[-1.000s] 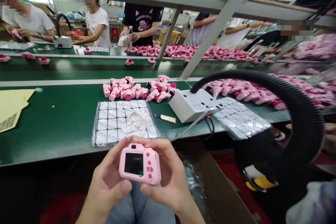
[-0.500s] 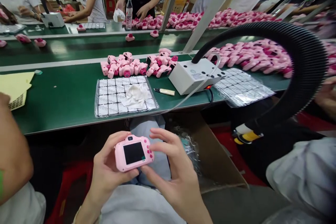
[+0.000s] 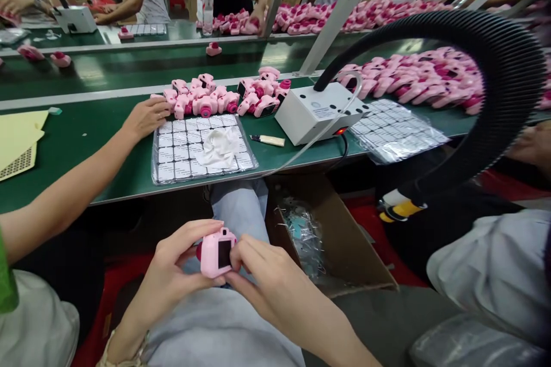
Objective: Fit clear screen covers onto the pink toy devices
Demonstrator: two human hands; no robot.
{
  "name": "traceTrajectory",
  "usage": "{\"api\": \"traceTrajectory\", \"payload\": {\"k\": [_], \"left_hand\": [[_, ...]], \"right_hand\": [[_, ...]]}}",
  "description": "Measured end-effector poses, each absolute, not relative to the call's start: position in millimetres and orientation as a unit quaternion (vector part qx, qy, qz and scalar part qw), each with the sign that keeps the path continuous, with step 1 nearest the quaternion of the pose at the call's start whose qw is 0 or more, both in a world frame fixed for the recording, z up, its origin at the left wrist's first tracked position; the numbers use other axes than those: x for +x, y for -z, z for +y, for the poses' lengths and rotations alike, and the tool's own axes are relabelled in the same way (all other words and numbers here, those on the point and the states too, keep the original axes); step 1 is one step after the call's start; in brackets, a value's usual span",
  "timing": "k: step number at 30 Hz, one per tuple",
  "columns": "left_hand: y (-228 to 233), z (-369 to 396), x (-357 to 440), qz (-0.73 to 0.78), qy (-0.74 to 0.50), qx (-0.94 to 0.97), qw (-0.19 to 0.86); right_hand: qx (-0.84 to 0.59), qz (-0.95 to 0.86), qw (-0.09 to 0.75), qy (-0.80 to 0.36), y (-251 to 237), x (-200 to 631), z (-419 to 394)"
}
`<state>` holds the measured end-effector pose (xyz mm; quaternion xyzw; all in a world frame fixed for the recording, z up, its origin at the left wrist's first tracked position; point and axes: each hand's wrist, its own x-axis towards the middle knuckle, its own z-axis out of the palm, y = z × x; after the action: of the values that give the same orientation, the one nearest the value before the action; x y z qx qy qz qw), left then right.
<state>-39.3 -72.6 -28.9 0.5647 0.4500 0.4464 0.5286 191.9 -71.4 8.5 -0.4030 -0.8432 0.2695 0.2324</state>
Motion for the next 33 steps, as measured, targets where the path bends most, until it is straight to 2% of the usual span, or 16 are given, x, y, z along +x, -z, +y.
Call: {"api": "traceTrajectory", "payload": {"k": [4, 7, 11, 16, 18, 21, 24, 28, 30, 33], "left_hand": [[47.2, -76.1, -44.7, 0.474, -0.398, 0.517, 0.592], [64.4, -83.9, -47.9, 0.465, -0.395, 0.457, 0.647], [79.4, -94.3, -52.0, 0.455, -0.389, 0.424, 0.679], [85.3, -99.5, -53.0, 0.461, -0.367, 0.414, 0.694], [86.5, -100.9, -49.8, 0.464, -0.354, 0.415, 0.698], [89.4, -104.9, -41.0, 0.474, -0.346, 0.416, 0.695], [92.6, -109.9, -31.6, 0.457, -0.348, 0.399, 0.715], [90.2, -112.1, -25.9, 0.471, -0.293, 0.432, 0.711], [86.2, -112.7, -26.5, 0.481, -0.267, 0.447, 0.705], [81.6, -117.2, -32.7, 0.472, -0.229, 0.438, 0.730]], "right_hand": [[-0.344, -0.909, 0.170, -0.164, 11.9, 189.7, -71.4], [-0.321, -0.923, 0.150, -0.148, 25.9, 186.6, -79.3], [-0.359, -0.894, 0.133, -0.234, 35.4, 185.2, -92.2], [-0.363, -0.818, 0.152, -0.420, 46.4, 185.7, -93.5], [-0.341, -0.798, 0.185, -0.461, 56.2, 183.8, -95.9], [-0.365, -0.746, 0.286, -0.478, 75.5, 178.0, -107.4], [-0.413, -0.710, 0.364, -0.439, 89.7, 170.8, -121.2], [-0.429, -0.737, 0.398, -0.337, 93.9, 163.7, -133.3], [-0.442, -0.759, 0.384, -0.286, 96.1, 166.2, -136.2], [-0.539, -0.752, 0.314, -0.215, 106.1, 191.1, -130.3]]}}
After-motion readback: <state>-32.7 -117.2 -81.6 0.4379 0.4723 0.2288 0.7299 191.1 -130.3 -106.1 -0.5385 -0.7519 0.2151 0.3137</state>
